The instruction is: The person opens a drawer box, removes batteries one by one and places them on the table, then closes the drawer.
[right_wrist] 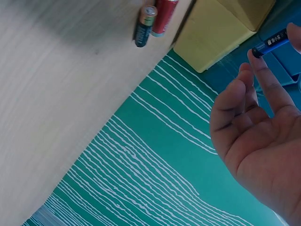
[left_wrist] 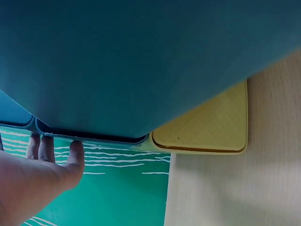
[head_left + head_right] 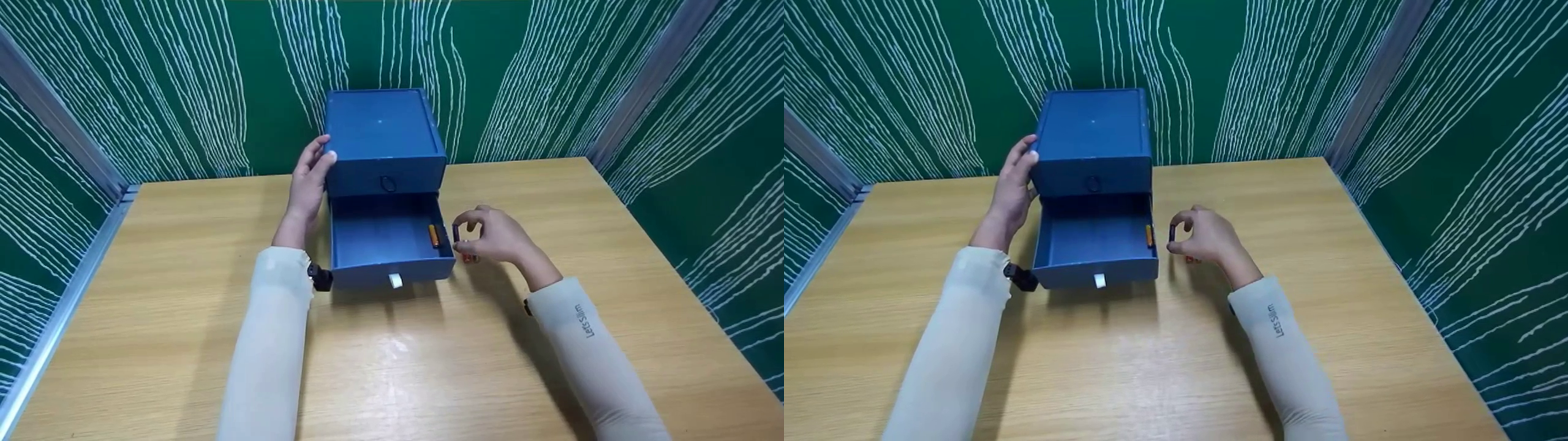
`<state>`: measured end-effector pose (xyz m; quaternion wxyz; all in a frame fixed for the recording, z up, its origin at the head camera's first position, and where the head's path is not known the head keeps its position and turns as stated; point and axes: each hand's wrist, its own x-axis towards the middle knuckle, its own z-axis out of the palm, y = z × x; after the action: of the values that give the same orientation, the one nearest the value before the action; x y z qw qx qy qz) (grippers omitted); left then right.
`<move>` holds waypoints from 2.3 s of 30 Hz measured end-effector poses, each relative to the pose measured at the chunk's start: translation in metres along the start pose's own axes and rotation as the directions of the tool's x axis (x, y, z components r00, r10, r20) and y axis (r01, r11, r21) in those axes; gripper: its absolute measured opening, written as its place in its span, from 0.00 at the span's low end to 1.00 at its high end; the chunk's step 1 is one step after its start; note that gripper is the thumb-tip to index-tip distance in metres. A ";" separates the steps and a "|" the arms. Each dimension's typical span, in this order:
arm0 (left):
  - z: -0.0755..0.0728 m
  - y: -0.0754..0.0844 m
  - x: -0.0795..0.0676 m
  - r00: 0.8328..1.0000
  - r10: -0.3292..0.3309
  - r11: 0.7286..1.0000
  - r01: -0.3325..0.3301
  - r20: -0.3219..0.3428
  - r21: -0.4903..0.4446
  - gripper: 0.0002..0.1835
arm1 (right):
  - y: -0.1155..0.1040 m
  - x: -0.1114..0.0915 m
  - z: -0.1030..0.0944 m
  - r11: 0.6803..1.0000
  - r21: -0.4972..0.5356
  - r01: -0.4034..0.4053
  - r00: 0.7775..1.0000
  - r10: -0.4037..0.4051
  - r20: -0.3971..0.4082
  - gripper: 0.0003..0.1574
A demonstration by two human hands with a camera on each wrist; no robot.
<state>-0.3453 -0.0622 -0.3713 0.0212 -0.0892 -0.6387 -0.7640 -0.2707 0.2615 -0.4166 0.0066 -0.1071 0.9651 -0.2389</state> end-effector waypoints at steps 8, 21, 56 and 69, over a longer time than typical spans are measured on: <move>0.000 -0.001 0.000 1.000 -0.003 1.000 0.003 0.004 0.010 0.21 | 0.008 0.003 0.006 0.999 -0.017 -0.038 0.998 0.039 0.052 0.25; 0.000 -0.001 -0.001 1.000 -0.001 1.000 0.001 0.001 0.010 0.21 | 0.016 0.006 0.013 0.997 -0.028 -0.067 0.992 0.070 0.107 0.26; 0.001 -0.001 0.001 1.000 -0.008 1.000 0.008 -0.007 -0.021 0.21 | 0.029 0.017 0.033 0.989 -0.132 -0.065 0.989 0.081 0.120 0.29; 0.003 0.010 -0.008 1.000 -0.002 1.000 0.002 0.022 0.012 0.21 | 0.032 0.017 0.036 0.981 -0.188 -0.046 0.994 0.063 0.090 0.28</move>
<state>-0.3357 -0.0615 -0.3628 0.0139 -0.0970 -0.6436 -0.7591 -0.2916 0.2691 -0.4628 0.0492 -0.0920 0.9843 -0.1424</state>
